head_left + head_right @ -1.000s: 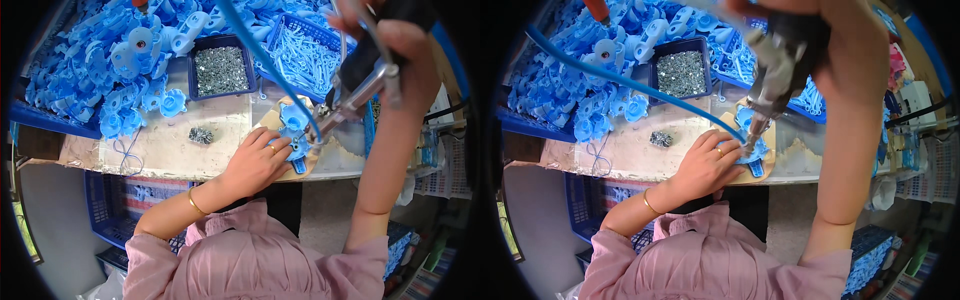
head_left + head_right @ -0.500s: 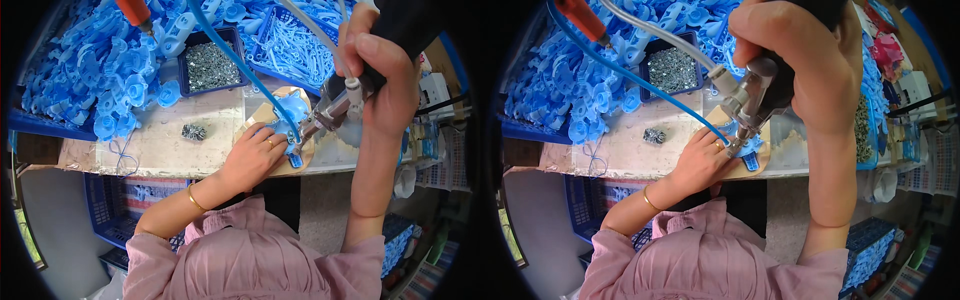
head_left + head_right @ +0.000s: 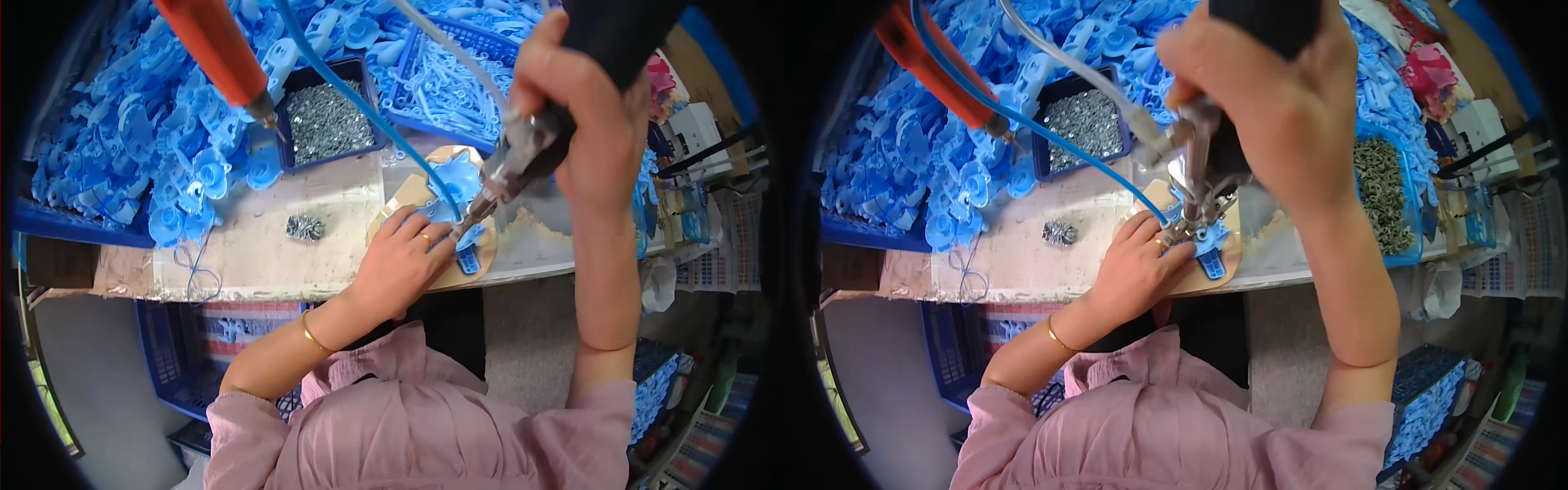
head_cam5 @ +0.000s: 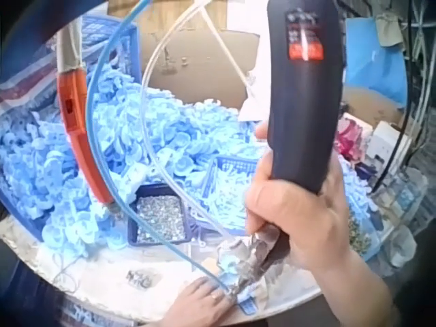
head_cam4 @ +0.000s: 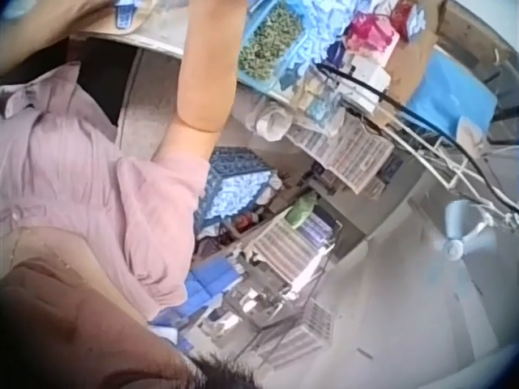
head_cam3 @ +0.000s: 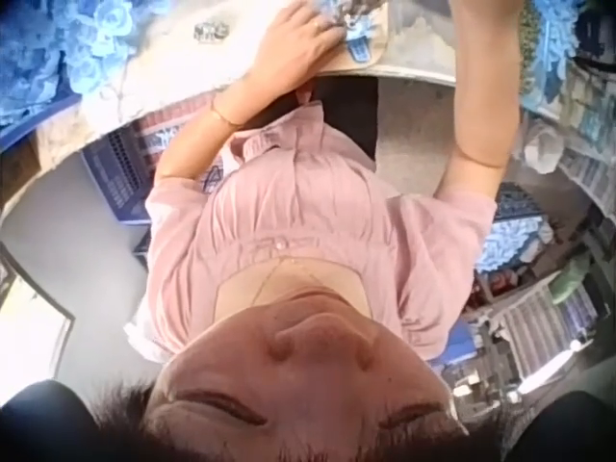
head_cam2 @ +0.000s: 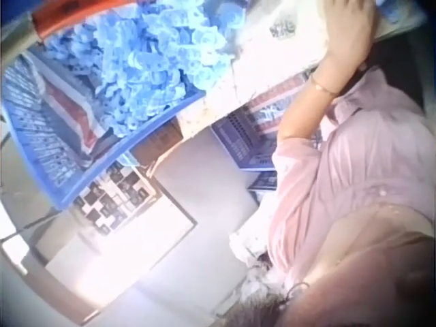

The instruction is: Assembling small blue plastic toy animals by attaching components with a glue gun and soldering-style heating tool.

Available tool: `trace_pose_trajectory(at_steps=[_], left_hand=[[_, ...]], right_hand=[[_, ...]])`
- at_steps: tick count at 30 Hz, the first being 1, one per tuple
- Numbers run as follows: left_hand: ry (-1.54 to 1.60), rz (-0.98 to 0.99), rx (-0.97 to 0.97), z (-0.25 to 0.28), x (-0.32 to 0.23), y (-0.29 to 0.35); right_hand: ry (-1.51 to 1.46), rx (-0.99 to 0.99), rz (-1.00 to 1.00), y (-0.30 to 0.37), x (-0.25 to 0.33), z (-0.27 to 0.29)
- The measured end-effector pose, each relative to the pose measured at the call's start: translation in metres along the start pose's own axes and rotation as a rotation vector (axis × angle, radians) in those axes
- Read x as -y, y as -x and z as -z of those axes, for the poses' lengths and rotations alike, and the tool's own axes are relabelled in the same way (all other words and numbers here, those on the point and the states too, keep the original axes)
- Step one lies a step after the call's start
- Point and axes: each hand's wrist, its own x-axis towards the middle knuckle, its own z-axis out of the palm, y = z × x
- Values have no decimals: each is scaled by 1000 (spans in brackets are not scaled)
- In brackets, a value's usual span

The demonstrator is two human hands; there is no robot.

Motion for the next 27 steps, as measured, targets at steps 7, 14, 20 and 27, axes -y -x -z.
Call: trace_pose_trajectory(at_steps=[7, 14, 20, 27], left_hand=[[224, 54, -55, 52, -7, -6], [654, 416, 485, 199, 19, 60], [-127, 845, 726, 253, -6, 154], [53, 791, 572, 219, -9, 92]], right_hand=[[58, 323, 242, -87, 13, 58], [1247, 127, 85, -134, -148, 274], [1696, -60, -318, -74, -220, 283], [1657, -53, -307, -82, -207, 315]])
